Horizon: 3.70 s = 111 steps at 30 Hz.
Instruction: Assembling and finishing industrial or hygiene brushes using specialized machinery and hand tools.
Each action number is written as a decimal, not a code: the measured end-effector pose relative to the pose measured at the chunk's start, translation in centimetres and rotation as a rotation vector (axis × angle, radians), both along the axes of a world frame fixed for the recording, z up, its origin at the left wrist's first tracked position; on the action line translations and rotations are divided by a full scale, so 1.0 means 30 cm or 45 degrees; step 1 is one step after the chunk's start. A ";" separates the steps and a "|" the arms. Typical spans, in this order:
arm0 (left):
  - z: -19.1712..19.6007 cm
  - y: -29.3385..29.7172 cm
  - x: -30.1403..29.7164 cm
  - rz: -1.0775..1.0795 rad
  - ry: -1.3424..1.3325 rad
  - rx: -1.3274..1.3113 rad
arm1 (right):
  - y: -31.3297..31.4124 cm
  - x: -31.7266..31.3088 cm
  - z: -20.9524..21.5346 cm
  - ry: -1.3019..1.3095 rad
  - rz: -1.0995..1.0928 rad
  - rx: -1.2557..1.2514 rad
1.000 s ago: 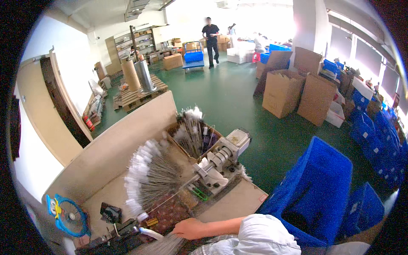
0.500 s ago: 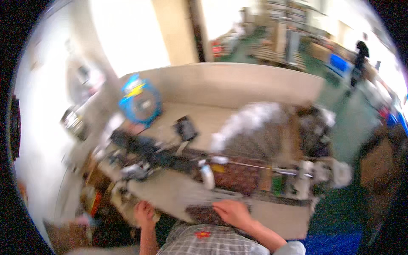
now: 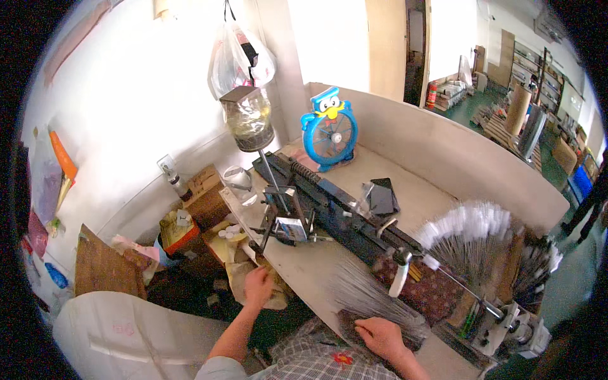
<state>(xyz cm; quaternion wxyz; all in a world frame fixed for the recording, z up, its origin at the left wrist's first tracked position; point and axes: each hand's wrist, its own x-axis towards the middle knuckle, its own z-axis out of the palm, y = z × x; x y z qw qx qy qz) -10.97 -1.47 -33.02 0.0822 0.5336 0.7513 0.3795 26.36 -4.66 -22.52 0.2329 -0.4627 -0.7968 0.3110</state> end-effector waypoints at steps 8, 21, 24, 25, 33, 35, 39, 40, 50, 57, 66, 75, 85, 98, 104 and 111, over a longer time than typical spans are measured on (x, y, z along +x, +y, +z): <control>0.052 0.333 0.028 -0.174 0.592 -0.158 | 0.070 -0.109 -0.006 -0.099 0.071 0.037; 0.158 0.002 0.140 -0.484 0.475 -0.149 | 0.319 -0.525 -0.069 0.003 0.178 0.068; 0.187 -0.025 0.109 -0.434 0.480 -0.139 | 0.383 -0.671 -0.090 -0.172 0.077 0.108; 0.175 -0.023 0.093 -0.453 0.474 -0.127 | 0.397 -0.696 -0.090 -0.430 -0.004 0.073; 0.154 0.035 0.117 -0.361 -0.937 -0.016 | 0.391 -0.676 -0.154 -0.161 0.131 0.002; 0.216 0.022 0.132 -0.329 -1.005 0.138 | 0.354 -0.669 -0.124 0.026 0.182 0.006; 0.374 0.003 0.231 -0.500 -0.367 -0.169 | 0.247 -0.409 0.004 0.046 0.009 0.165; 0.392 0.007 0.258 -0.559 -0.328 -0.211 | 0.200 -0.318 0.032 0.093 -0.028 0.233; 0.246 0.092 0.459 -0.855 -0.137 -0.175 | -0.414 0.641 0.298 -0.349 -1.652 0.639; 0.320 0.080 0.647 -1.160 -0.051 -0.068 | -0.386 1.086 0.303 -0.799 -1.849 0.576; 0.357 0.087 0.620 -1.151 0.089 -0.198 | -0.318 1.264 0.330 -1.440 -1.912 0.211; 0.304 0.122 0.531 -1.046 0.078 -0.163 | -0.403 1.229 0.417 -1.528 -2.110 0.300; 0.294 0.124 0.585 -1.200 0.275 -0.149 | -0.382 1.288 0.342 -1.480 -1.988 0.260; 0.405 0.094 0.710 -1.169 0.171 -0.258 | -0.359 1.222 0.416 -1.317 -2.014 0.411; 0.369 0.108 0.712 -1.402 0.334 -0.032 | -0.286 1.214 0.314 -1.374 -1.858 0.291; 0.351 0.092 0.655 -1.259 0.256 -0.116 | -0.354 1.353 0.289 -1.395 -2.055 0.237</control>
